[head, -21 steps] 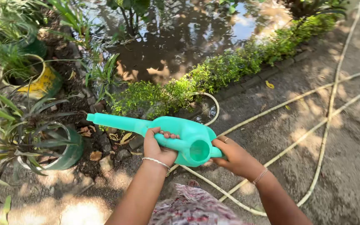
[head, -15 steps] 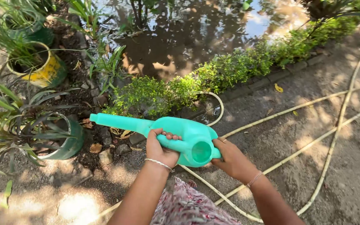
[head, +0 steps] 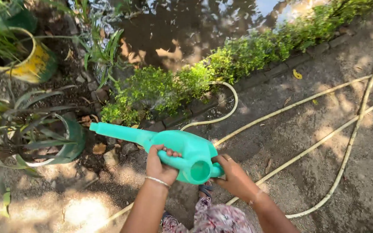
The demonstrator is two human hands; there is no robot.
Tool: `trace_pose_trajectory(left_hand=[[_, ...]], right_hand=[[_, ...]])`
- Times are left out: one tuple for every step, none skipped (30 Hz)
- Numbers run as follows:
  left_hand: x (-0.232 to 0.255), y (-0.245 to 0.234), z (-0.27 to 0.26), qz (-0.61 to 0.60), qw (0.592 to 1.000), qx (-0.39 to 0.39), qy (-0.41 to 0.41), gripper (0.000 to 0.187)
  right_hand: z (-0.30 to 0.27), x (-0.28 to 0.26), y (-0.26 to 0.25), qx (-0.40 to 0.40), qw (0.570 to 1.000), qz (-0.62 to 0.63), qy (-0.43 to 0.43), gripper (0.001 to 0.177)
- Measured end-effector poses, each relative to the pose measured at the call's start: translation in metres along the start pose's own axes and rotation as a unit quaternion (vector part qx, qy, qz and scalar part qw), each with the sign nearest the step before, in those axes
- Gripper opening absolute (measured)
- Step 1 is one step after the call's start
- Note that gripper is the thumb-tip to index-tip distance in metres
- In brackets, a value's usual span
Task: The person is watering garden plants using a hose and a watering can.
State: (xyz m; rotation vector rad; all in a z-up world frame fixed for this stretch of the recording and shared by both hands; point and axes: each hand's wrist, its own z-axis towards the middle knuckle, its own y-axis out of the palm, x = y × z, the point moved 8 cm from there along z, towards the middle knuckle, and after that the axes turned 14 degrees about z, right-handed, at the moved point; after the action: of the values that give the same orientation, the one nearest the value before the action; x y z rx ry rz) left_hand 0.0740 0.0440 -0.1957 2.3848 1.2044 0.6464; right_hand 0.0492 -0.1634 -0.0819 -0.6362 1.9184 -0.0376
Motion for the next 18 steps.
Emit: trace_pose_trajectory(left_hand=[[0.001, -0.008, 0.005, -0.004, 1.000, 0.003, 0.000, 0.021], [0.003, -0.017, 0.008, -0.003, 1.000, 0.005, 0.006, 0.020], [0.004, -0.025, 0.011, -0.003, 1.000, 0.007, 0.013, 0.020], [0.003, -0.035, 0.017, -0.007, 1.000, 0.010, 0.013, 0.020], [0.001, -0.046, 0.022, -0.017, 1.000, 0.021, 0.012, 0.019], [0.002, -0.055, 0.028, -0.027, 0.999, 0.030, 0.013, 0.019], [0.003, -0.060, 0.028, -0.029, 0.999, 0.032, 0.014, 0.019], [0.003, -0.066, 0.026, -0.030, 0.998, 0.047, 0.017, 0.019], [0.002, -0.072, 0.024, -0.031, 0.997, 0.062, 0.020, 0.019], [0.001, -0.077, 0.021, -0.033, 0.997, 0.065, 0.019, 0.019], [0.001, -0.082, 0.017, -0.042, 0.996, 0.071, 0.027, 0.019], [0.004, -0.083, 0.015, -0.050, 0.995, 0.075, 0.038, 0.018], [0.003, -0.080, 0.006, -0.051, 0.995, 0.075, 0.040, 0.018], [0.002, -0.082, -0.002, -0.057, 0.991, 0.117, 0.041, 0.019], [0.001, -0.084, -0.010, -0.063, 0.984, 0.159, 0.041, 0.019], [0.000, -0.088, -0.010, -0.063, 0.984, 0.159, 0.042, 0.019], [0.000, -0.092, -0.009, -0.069, 0.984, 0.158, 0.053, 0.020], [0.000, -0.096, -0.006, -0.073, 0.983, 0.157, 0.062, 0.021]], right_hand=[[0.008, 0.013, 0.003, -0.004, 1.000, -0.001, 0.002, 0.056], [0.015, 0.021, 0.006, -0.007, 0.999, -0.016, -0.028, 0.059], [0.021, 0.029, 0.008, -0.010, 0.998, -0.030, -0.058, 0.061], [0.027, 0.039, 0.009, -0.014, 0.998, -0.031, -0.056, 0.061], [0.031, 0.047, 0.010, -0.026, 0.997, -0.021, -0.064, 0.065], [0.037, 0.055, 0.011, -0.037, 0.997, -0.009, -0.074, 0.068], [0.042, 0.055, 0.010, -0.040, 0.996, -0.010, -0.074, 0.068], [0.045, 0.067, 0.010, -0.050, 0.999, -0.018, 0.001, 0.069], [0.046, 0.079, 0.008, -0.059, 0.995, -0.026, 0.076, 0.070], [0.049, 0.105, 0.009, -0.062, 0.995, -0.027, 0.078, 0.070], [0.050, 0.137, 0.008, -0.050, 0.991, 0.003, 0.127, 0.057], [0.054, 0.168, 0.005, -0.038, 0.984, 0.033, 0.172, 0.045], [0.053, 0.205, 0.007, -0.039, 0.984, 0.033, 0.171, 0.045], [0.053, 0.248, 0.009, -0.038, 0.973, 0.097, 0.204, 0.044], [0.054, 0.290, 0.011, -0.037, 0.957, 0.160, 0.237, 0.043], [0.050, 0.297, 0.008, -0.037, 0.957, 0.161, 0.237, 0.043], [0.044, 0.310, 0.005, -0.040, 0.953, 0.110, 0.279, 0.037], [0.038, 0.324, 0.002, -0.042, 0.944, 0.060, 0.321, 0.032]])
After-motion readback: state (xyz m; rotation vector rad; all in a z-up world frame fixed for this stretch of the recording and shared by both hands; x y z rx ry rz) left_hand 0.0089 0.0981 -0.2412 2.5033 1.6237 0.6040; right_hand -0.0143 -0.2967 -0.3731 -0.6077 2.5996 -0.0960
